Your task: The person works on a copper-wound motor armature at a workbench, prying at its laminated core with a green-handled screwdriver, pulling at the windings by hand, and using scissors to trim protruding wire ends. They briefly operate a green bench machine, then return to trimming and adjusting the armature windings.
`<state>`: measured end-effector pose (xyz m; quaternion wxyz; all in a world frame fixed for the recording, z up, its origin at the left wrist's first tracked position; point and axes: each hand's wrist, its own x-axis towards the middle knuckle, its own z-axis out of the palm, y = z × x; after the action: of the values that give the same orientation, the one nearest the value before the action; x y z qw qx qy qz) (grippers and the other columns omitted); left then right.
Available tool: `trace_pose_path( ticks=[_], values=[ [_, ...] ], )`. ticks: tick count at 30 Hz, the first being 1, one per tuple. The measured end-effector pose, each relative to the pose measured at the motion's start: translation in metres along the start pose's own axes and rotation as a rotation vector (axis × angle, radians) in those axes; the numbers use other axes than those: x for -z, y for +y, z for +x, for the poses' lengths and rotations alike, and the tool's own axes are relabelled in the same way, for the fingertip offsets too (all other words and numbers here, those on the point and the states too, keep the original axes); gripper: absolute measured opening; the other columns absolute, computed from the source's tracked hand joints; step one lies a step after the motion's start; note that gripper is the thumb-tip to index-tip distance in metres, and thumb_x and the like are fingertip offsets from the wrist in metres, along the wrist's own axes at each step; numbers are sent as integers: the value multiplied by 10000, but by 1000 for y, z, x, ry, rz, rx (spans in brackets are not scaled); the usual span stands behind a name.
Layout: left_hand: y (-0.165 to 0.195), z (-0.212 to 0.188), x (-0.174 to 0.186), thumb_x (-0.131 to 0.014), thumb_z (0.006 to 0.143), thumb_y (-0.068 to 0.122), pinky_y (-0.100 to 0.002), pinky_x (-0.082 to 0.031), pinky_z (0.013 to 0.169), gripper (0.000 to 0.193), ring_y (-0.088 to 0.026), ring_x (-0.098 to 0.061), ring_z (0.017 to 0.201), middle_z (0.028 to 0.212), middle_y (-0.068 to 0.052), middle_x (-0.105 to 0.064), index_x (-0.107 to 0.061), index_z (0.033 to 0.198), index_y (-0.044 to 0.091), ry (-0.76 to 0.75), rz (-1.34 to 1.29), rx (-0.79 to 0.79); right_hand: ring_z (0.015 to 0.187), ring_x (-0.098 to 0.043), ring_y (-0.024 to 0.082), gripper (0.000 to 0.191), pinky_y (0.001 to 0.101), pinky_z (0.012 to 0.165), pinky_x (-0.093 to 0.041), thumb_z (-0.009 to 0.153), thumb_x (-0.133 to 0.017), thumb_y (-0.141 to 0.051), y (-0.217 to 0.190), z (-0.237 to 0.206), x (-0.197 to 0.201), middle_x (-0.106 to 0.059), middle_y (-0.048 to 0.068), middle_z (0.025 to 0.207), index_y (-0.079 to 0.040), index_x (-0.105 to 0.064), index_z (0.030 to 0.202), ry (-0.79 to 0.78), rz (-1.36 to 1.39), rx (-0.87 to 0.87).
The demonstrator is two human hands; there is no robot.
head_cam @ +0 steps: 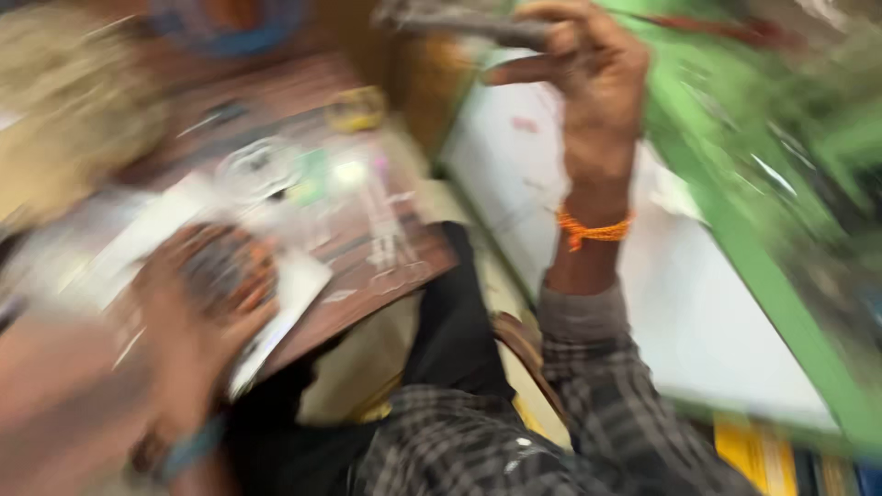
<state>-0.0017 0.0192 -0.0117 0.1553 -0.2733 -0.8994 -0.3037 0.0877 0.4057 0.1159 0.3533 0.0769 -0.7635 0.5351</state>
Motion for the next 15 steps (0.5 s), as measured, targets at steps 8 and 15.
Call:
trace_pose_path(
  ticks=[8,15],
  values=[
    [42,56,-113,-978,523,211,-477,-389,1146,1116,-411,-476,1352,1422,-201,-513,-418,1469,21,-198,-156,-95,968,-774,307,469,425,816,-645,1091,-683,-399,-95,-200,174,-725,224,1149,29,-595,1262,733,-222,47],
    [28,26,-112,-973,565,244,-474,-384,1169,1127,-406,-450,1392,1467,-200,-475,-384,1500,20,-251,-154,-102,976,-791,311,301,338,753,-668,1112,-661,-247,-161,-334,233,-732,194,1153,29,-638,1231,1216,-334,80]
  ],
)
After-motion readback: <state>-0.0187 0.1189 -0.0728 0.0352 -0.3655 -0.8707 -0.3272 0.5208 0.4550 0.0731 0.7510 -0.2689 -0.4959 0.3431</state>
